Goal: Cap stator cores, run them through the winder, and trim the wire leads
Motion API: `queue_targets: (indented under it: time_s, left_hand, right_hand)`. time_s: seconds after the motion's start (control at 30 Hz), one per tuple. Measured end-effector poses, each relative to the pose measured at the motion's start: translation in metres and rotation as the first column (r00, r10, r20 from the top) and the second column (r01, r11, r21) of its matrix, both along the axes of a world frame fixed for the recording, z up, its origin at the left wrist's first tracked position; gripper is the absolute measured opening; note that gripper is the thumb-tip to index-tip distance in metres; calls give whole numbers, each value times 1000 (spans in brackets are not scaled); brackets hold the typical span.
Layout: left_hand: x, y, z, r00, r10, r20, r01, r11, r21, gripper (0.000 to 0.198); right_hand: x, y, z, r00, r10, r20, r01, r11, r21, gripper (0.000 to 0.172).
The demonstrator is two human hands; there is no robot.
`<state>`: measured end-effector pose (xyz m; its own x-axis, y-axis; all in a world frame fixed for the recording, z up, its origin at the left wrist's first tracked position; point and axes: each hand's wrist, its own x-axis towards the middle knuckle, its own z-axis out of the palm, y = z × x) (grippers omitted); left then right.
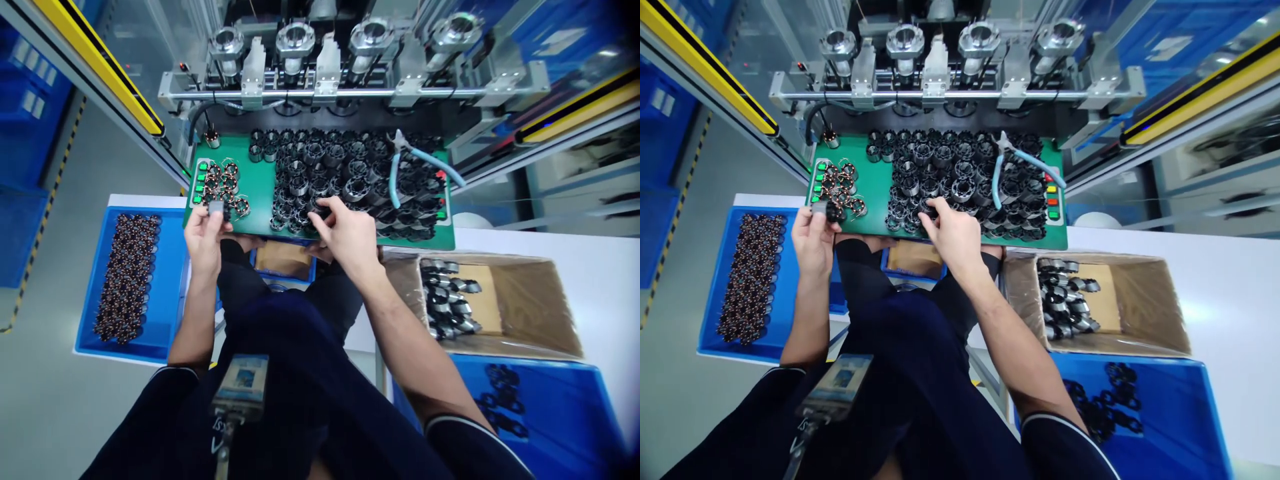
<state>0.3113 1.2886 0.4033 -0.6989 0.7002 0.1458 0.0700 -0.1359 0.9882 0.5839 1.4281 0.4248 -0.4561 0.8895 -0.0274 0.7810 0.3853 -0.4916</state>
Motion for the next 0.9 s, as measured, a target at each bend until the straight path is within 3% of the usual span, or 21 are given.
queue_targets:
  time_s: [0.1, 0.2, 0.33, 0.43, 0.5, 0.57, 0.63, 0.73, 0.83, 0.9]
  left_hand:
    - [-23, -23, 5, 994, 104, 18, -105, 994, 39, 56]
    - [-50, -45, 7, 980, 198, -35, -197, 980, 28, 70]
    - [-85, -66, -4, 946, 256, -201, -281, 954, -108, 83]
    - [-105, -73, -12, 914, 233, -332, -313, 925, -213, 78]
    - [-113, -75, -9, 894, 164, -416, -302, 908, -290, 71]
    - [-116, -75, -3, 894, 118, -433, -275, 906, -321, 64]
    - [-119, -74, 3, 881, 32, -473, -248, 882, -401, 58]
    - [-123, -68, 1, 855, -65, -515, -229, 844, -486, 54]
    - [-129, -59, -12, 871, -77, -484, -206, 839, -504, 59]
    - [-132, -54, -16, 859, -113, -499, -195, 830, -523, 59]
  right_hand:
    - [-1, 3, -7, 997, 22, -76, -20, 999, 34, 26]
    - [5, -1, -7, 971, 37, -238, -13, 995, 100, 34]
    - [27, -11, 10, 911, 40, -411, 110, 936, 335, 40]
    - [61, -14, 26, 853, 65, -517, 257, 811, 525, 32]
    - [94, -12, 31, 794, 7, -608, 383, 771, 508, 30]
    - [132, -6, 31, 736, -129, -664, 508, 754, 417, 47]
    - [173, 4, 23, 724, -274, -634, 584, 731, 351, 67]
    - [225, 24, -3, 756, -474, -451, 624, 730, 279, 71]
    - [247, 42, -40, 736, -581, -347, 664, 721, 200, 79]
    - [247, 48, -62, 737, -600, -311, 660, 739, 138, 74]
